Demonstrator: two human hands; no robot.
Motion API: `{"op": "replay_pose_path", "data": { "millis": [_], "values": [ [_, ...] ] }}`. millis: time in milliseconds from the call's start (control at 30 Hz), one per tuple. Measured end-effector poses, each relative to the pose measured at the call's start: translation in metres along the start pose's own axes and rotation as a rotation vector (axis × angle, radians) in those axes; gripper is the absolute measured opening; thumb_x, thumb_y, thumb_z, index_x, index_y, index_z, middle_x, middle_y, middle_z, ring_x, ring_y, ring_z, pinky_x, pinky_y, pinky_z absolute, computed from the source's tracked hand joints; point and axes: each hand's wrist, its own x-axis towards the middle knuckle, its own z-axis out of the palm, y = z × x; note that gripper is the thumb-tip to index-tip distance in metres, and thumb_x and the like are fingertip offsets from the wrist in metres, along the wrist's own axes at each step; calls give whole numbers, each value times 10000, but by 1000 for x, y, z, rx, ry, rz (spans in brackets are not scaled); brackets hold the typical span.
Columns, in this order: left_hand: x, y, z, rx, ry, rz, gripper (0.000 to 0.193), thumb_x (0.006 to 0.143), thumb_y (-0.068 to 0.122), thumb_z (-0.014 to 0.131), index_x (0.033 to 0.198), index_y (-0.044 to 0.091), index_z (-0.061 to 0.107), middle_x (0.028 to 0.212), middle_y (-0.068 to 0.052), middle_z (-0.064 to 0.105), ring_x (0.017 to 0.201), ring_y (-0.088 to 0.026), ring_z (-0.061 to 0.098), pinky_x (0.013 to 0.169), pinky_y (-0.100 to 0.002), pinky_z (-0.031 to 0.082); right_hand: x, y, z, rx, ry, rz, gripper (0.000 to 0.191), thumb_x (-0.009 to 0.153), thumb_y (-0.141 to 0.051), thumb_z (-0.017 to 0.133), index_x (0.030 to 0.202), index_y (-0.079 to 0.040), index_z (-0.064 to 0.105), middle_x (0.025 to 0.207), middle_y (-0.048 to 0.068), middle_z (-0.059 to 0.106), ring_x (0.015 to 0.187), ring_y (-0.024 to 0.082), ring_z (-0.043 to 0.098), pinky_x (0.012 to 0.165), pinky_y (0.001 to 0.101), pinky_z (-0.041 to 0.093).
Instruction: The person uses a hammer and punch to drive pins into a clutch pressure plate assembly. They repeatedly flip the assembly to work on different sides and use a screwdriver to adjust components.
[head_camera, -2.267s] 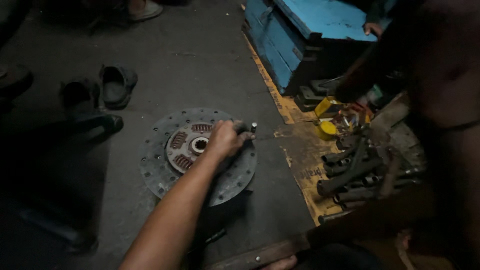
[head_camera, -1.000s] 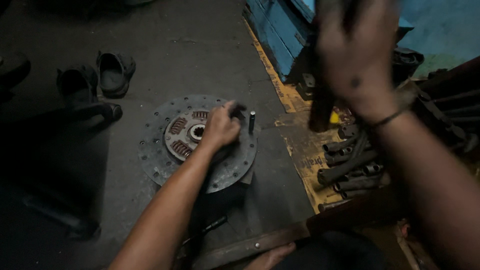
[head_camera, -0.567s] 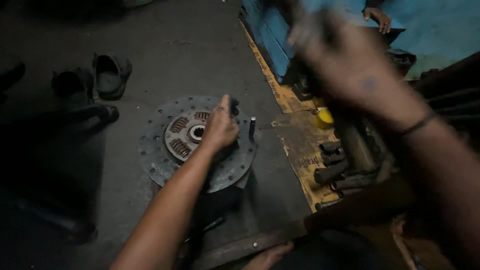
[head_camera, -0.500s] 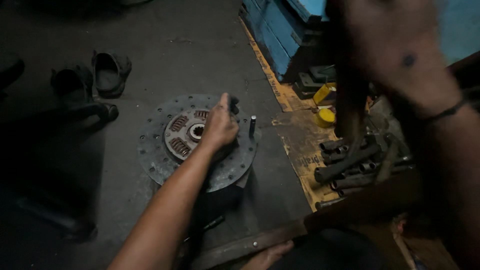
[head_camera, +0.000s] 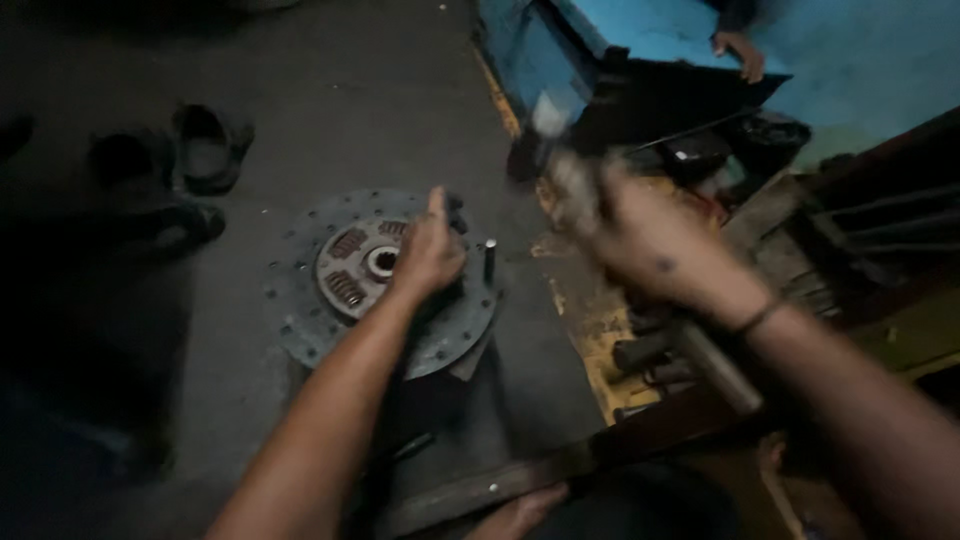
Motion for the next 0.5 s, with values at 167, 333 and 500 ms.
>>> {"op": "replay_pose_path", "data": {
  "millis": [167, 333, 500],
  "values": [
    [1, -9, 1, -279, 77, 24, 548, 870, 33, 547, 1406, -54, 475, 1058, -265, 771, 1055, -428, 725, 961, -470, 544, -12, -41, -53, 85, 570, -571, 322, 1139, -265, 538, 1266, 26, 485, 908, 127, 661, 725, 234, 648, 588, 359, 512],
    [3, -11, 2, -171, 103, -47, 760, 872, 42, 592, 1522, -150, 249, 970, -338, 687, 919, -483, 694, 853, -493, 547, -5, -60, 7, -34, 263, -294, 369, 1060, -294, 575, 1228, 27, 501, 843, 165, 664, 679, 280, 642, 590, 387, 509],
    [0, -7, 6, -101, 77, 41, 786, 822, 24, 619, 1503, -159, 271, 913, -337, 684, 839, -483, 692, 786, -507, 564, -1, -23, 30, -134, -142, 32, 446, 1000, -406, 588, 1192, -4, 564, 806, 160, 679, 710, 294, 688, 631, 435, 570]
  ]
}}
